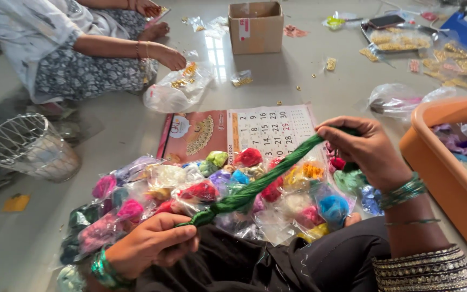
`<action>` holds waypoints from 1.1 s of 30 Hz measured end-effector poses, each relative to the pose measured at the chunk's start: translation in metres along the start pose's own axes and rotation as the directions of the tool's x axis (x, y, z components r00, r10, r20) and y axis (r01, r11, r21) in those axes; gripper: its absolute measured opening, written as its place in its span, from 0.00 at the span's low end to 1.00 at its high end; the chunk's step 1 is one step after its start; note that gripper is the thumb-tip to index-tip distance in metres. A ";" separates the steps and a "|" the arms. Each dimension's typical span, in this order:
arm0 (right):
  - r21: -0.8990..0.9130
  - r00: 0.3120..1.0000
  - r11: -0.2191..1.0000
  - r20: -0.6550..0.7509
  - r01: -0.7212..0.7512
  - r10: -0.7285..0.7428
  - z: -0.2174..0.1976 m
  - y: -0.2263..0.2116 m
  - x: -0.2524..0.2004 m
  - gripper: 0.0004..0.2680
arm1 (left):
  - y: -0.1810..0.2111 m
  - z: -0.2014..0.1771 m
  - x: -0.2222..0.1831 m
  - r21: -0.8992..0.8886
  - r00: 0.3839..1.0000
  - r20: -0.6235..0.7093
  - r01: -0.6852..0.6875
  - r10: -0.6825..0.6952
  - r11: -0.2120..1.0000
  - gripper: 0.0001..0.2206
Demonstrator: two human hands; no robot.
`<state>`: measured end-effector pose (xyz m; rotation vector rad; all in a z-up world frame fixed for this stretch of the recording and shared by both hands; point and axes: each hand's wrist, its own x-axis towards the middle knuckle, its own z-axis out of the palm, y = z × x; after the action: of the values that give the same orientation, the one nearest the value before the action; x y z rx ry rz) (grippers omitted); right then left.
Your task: The person sits on the floor and sorts colorful silk thread skeins, picking up bundles one at a time, folding and pressing them by hand and setting them back among the pile. Another person across the floor handles gold bead strands.
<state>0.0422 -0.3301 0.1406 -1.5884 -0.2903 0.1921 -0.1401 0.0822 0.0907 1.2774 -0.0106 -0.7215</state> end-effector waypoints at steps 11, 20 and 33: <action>-0.330 0.860 0.900 0.503 0.285 -0.088 0.103 -0.030 -0.144 0.05 | -0.030 -0.001 -0.015 -0.676 0.793 -0.539 -0.608 0.283 0.418 0.14; -0.610 0.776 0.480 0.498 0.630 -0.386 0.103 -0.131 -0.206 0.13 | -0.048 0.115 0.005 0.203 0.825 -0.442 -0.290 0.352 0.935 0.12; -0.817 0.813 0.470 -0.002 0.334 -0.582 0.084 -0.150 -0.221 0.12 | -0.026 0.169 -0.055 0.042 0.885 0.367 -0.322 0.285 0.946 0.06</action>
<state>-0.2034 -0.3131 0.2748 -2.3167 -0.6384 -0.7145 -0.2614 -0.0395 0.1432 1.1892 -0.5419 -0.6763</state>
